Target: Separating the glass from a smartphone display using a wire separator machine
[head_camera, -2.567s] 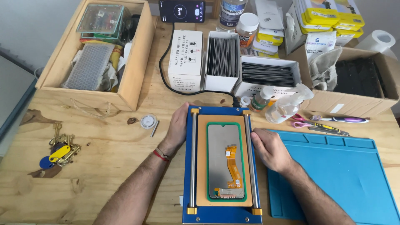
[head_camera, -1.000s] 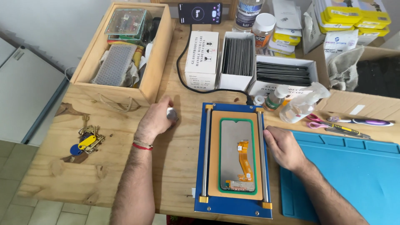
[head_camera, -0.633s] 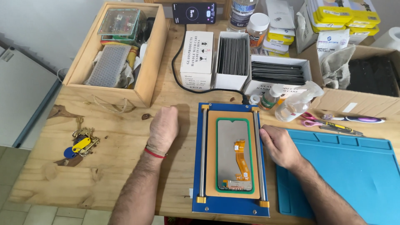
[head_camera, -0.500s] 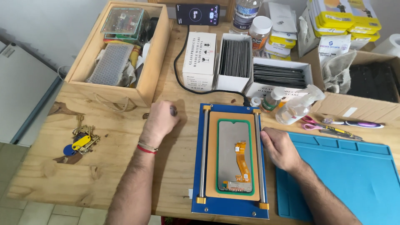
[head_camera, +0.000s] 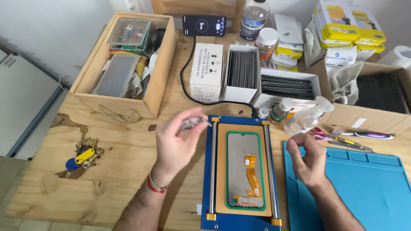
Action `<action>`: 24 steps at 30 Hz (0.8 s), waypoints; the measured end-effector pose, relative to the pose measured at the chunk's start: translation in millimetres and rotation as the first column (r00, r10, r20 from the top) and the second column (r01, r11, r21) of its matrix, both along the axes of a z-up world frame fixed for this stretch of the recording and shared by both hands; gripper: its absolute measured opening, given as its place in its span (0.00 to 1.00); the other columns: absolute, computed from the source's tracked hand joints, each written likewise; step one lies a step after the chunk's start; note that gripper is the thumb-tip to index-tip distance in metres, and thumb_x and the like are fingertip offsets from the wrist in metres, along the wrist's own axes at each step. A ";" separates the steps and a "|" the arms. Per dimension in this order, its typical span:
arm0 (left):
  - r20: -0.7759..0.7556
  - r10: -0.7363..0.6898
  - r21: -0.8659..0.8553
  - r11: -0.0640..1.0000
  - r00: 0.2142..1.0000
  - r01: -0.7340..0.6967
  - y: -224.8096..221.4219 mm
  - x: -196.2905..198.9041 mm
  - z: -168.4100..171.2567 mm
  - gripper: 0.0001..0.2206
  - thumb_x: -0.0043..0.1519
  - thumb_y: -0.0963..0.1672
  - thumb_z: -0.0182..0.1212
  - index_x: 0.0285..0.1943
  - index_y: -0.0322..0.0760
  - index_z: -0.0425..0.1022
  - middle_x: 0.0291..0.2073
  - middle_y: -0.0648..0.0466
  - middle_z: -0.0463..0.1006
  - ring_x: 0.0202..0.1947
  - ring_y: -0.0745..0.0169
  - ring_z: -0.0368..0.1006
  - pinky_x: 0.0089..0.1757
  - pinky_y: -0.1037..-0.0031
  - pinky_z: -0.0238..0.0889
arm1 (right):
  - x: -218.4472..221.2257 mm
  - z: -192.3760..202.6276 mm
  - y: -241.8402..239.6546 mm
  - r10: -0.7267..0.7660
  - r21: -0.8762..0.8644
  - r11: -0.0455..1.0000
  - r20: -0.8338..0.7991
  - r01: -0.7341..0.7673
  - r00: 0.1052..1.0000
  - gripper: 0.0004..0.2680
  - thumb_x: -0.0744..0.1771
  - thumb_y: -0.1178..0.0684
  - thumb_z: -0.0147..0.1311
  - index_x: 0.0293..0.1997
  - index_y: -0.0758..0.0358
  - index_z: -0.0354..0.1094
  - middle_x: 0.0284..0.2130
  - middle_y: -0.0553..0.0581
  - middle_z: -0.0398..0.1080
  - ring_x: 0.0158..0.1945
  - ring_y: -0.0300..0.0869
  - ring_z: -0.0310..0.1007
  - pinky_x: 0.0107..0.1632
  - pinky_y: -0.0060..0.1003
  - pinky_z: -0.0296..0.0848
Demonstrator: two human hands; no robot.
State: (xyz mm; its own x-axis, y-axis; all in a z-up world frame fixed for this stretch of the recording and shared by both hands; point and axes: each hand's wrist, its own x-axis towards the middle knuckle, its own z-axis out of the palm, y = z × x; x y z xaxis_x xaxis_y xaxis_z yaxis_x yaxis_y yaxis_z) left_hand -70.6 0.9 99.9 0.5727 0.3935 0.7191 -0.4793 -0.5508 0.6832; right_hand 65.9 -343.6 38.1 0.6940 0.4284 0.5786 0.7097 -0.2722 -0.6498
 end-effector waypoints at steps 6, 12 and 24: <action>0.081 -0.495 0.344 0.829 0.865 0.442 -53.8 -55.7 66.7 0.07 0.73 0.36 0.59 0.58 0.27 0.78 0.44 0.40 0.86 0.43 0.47 0.87 0.50 0.59 0.87 | -88.2 89.4 23.5 0.321 -0.016 0.946 -0.116 -0.325 0.940 0.19 0.72 0.43 0.53 0.64 0.67 0.61 0.56 0.64 0.78 0.59 0.49 0.80 0.61 0.42 0.76; -0.062 -0.417 0.709 0.621 0.907 0.333 -85.5 -72.1 49.4 0.11 0.79 0.39 0.51 0.63 0.36 0.80 0.51 0.56 0.82 0.53 0.64 0.80 0.62 0.71 0.77 | -117.4 87.5 21.0 0.635 -0.193 0.750 -0.054 -0.632 0.771 0.19 0.79 0.47 0.43 0.75 0.74 0.54 0.59 0.75 0.76 0.59 0.63 0.83 0.61 0.56 0.84; -0.402 -0.296 0.361 0.819 0.867 0.447 -68.3 -86.8 81.8 0.09 0.73 0.42 0.63 0.60 0.42 0.84 0.46 0.67 0.86 0.41 0.67 0.78 0.44 0.76 0.74 | -89.7 132.0 29.3 0.716 -0.386 0.648 0.012 -0.657 0.698 0.09 0.76 0.54 0.51 0.58 0.69 0.74 0.41 0.61 0.80 0.40 0.52 0.82 0.41 0.44 0.80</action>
